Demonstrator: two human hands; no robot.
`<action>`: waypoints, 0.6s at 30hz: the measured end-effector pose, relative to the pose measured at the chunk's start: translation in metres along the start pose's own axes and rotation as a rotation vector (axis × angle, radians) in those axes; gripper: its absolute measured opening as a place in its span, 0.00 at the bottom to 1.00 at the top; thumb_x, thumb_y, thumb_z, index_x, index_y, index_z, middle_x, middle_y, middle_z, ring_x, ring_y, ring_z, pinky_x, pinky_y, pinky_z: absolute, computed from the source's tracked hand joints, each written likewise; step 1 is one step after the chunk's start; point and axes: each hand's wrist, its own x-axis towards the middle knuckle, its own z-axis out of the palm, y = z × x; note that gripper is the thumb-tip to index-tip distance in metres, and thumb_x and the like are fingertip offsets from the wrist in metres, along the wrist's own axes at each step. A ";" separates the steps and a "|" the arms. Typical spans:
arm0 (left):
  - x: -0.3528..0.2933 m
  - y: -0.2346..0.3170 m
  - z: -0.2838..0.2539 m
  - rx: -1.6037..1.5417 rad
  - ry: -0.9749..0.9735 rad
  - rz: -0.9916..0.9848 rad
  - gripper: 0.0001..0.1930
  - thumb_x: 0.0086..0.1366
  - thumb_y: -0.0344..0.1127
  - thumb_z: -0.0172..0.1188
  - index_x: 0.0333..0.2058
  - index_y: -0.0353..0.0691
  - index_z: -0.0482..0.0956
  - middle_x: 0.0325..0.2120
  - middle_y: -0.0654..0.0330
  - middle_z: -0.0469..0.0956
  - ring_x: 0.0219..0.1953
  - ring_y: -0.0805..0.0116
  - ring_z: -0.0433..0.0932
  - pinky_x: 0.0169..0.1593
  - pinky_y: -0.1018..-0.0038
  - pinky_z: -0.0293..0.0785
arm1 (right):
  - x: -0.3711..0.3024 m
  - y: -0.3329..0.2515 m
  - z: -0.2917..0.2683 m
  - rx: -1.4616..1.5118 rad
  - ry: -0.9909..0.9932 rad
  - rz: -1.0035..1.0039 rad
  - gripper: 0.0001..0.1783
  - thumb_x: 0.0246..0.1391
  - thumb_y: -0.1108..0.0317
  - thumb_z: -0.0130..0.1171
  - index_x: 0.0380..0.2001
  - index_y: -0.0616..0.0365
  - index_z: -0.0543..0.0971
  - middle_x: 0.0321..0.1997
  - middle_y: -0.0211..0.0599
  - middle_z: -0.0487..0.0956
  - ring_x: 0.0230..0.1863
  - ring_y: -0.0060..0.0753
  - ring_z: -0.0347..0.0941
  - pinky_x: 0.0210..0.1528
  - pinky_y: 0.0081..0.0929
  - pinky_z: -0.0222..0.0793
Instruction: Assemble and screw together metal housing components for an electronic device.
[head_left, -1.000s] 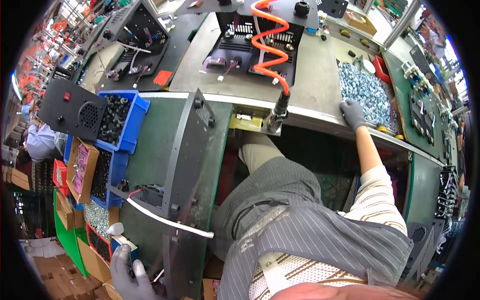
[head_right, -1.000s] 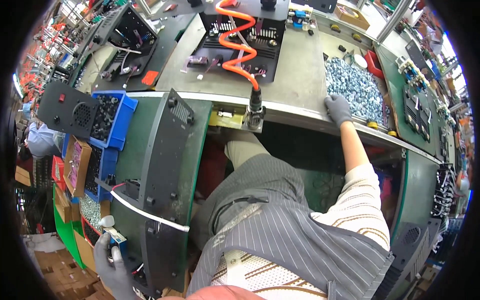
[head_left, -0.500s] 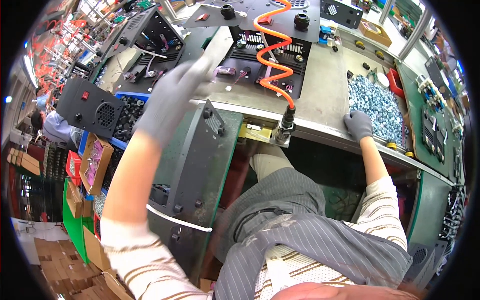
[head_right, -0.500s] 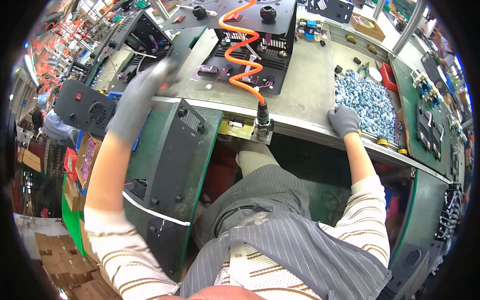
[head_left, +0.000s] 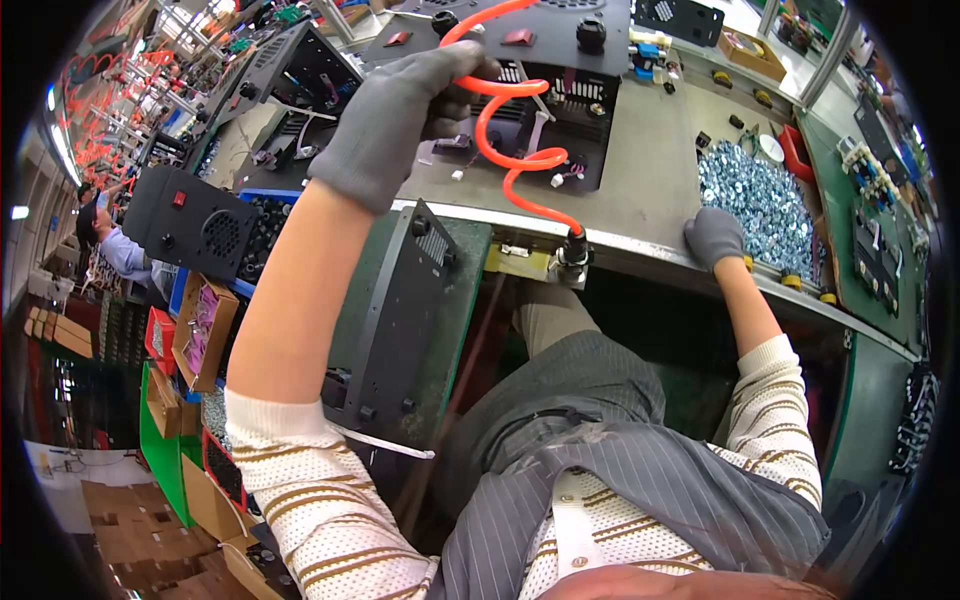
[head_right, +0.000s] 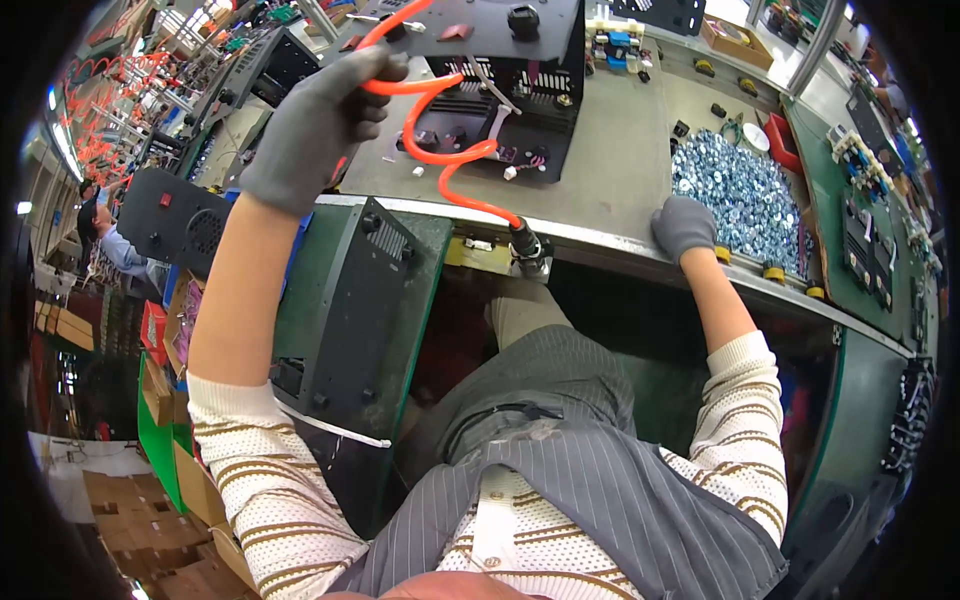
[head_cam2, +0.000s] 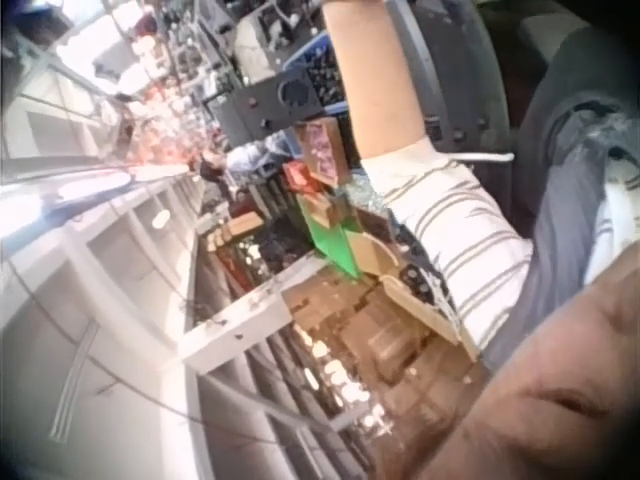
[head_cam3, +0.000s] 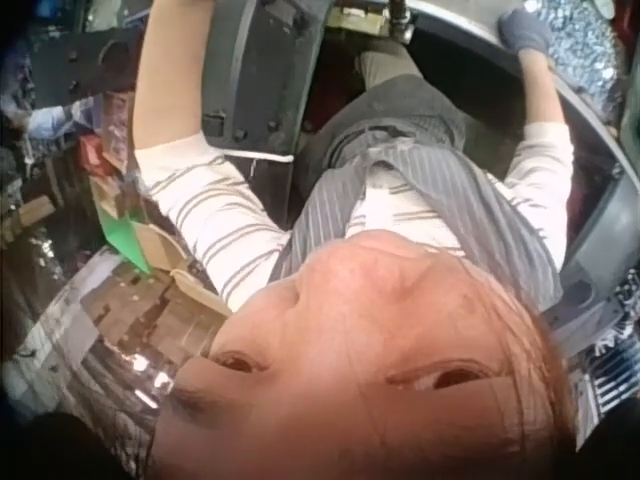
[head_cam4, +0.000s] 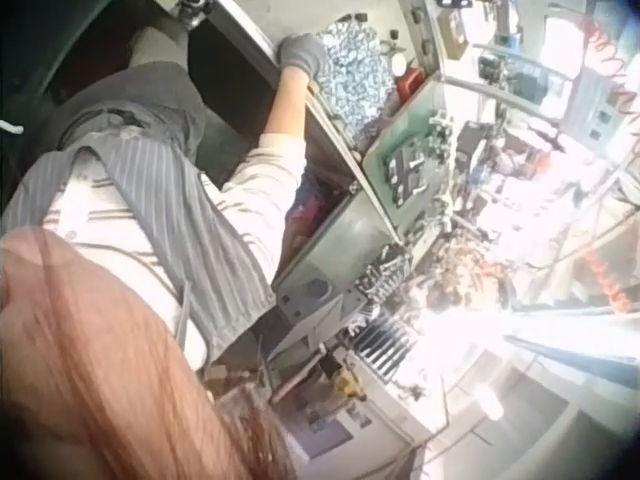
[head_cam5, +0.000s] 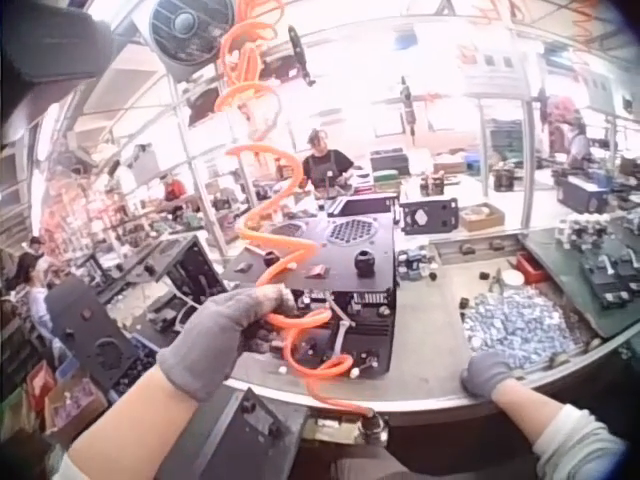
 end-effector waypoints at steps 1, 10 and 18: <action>-0.011 0.003 0.003 0.018 0.019 0.010 0.18 0.64 0.45 0.53 0.40 0.35 0.78 0.29 0.66 0.75 0.27 0.81 0.68 0.30 0.84 0.65 | 0.000 0.000 0.001 0.001 -0.013 0.000 0.19 0.51 0.59 0.48 0.29 0.62 0.82 0.33 0.54 0.80 0.37 0.51 0.78 0.42 0.41 0.73; -0.041 -0.021 0.020 0.073 0.027 -0.098 0.17 0.64 0.46 0.54 0.38 0.36 0.79 0.25 0.67 0.73 0.27 0.81 0.69 0.35 0.83 0.67 | 0.009 -0.046 -0.004 0.079 -0.029 -0.090 0.20 0.50 0.59 0.47 0.30 0.64 0.81 0.35 0.56 0.79 0.38 0.54 0.77 0.44 0.42 0.72; -0.039 -0.033 0.015 0.111 0.098 -0.115 0.17 0.64 0.47 0.54 0.36 0.37 0.79 0.23 0.68 0.71 0.26 0.82 0.68 0.32 0.83 0.65 | 0.019 -0.124 -0.005 0.071 -0.055 -0.299 0.21 0.52 0.56 0.46 0.29 0.60 0.82 0.34 0.53 0.80 0.36 0.52 0.78 0.40 0.41 0.74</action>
